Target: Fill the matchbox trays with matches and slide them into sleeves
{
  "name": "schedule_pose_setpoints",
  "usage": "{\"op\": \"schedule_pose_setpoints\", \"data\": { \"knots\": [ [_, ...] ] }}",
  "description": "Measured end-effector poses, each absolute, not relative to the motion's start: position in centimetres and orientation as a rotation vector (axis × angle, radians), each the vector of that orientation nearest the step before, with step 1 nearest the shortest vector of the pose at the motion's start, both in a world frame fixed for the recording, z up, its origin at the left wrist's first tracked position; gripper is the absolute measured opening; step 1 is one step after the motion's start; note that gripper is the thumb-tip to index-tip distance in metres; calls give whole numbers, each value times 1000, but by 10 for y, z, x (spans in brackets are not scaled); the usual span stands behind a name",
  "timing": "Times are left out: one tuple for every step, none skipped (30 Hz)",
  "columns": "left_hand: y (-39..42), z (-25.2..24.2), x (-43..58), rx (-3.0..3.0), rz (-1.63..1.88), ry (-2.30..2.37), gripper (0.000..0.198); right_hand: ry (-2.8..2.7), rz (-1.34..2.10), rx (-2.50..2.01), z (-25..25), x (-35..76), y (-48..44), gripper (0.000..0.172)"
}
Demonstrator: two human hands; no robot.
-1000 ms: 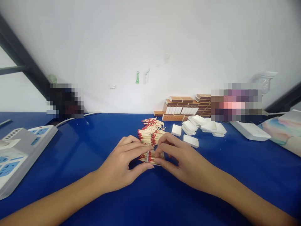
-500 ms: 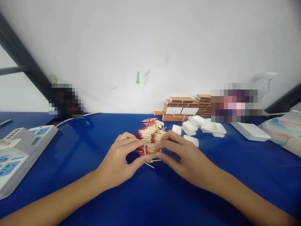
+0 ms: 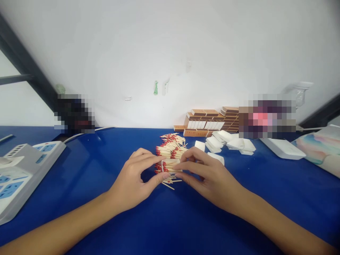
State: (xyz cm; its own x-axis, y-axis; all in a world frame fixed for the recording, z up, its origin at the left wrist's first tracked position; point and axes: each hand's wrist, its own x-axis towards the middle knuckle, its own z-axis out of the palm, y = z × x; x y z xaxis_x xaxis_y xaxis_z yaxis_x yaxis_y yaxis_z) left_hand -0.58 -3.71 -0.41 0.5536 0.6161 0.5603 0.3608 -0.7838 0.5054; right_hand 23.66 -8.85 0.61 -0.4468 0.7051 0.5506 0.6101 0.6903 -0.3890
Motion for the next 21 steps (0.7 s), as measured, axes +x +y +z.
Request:
{"op": "schedule_pose_setpoints", "data": {
  "knots": [
    [-37,-4,-6,2457,1085,806,35,-2187,163,-994,6,237,-88,19],
    [-37,-4,-6,2454,1090,808,35,-2184,156,-986,5,237,-88,20],
    [-37,-4,-6,2452,1093,809,35,-2182,150,-980,5,237,-88,21],
    [-37,-4,-6,2452,1095,808,35,-2180,146,-976,4,238,-88,22],
    [-37,-5,-6,2453,1098,805,36,-2181,145,-976,4,238,-88,24],
    [-37,-5,-6,2453,1099,804,36,-2187,149,-978,3,239,-89,25],
    [-38,-5,-6,2454,1095,802,36,-2196,154,-984,3,239,-89,26],
    [-38,-5,-6,2453,1090,803,35,-2206,160,-988,2,240,-89,26],
    [-38,-6,-6,2453,1081,805,35,-2214,167,-993,2,240,-89,26],
    [-38,-6,-6,2455,1071,807,35,-2221,175,-995,2,240,-89,25],
    [-38,-6,-6,2457,1062,808,35,-2226,182,-996,2,240,-89,25],
    [-37,-6,-6,2459,1060,809,35,-2225,185,-997,2,239,-89,24],
    [-37,-6,-5,2460,1061,809,36,-2223,187,-998,2,239,-89,24],
    [-37,-5,-5,2462,1064,809,35,-2220,186,-996,3,239,-89,25],
    [-37,-5,-5,2463,1066,807,35,-2215,186,-993,3,238,-89,25],
    [-37,-5,-5,2466,1069,805,35,-2207,184,-989,4,238,-89,24],
    [-38,-4,-5,2469,1070,802,34,-2202,186,-989,5,238,-89,24],
    [-38,-4,-5,2473,1072,798,35,-2196,188,-988,6,238,-89,23],
    [-38,-4,-5,2477,1075,792,35,-2192,191,-988,7,238,-89,21],
    [-38,-4,-5,2481,1079,787,35,-2187,198,-990,8,238,-89,20],
    [-38,-4,-5,2484,1079,785,36,-2185,210,-995,8,238,-90,20]
  ]
}}
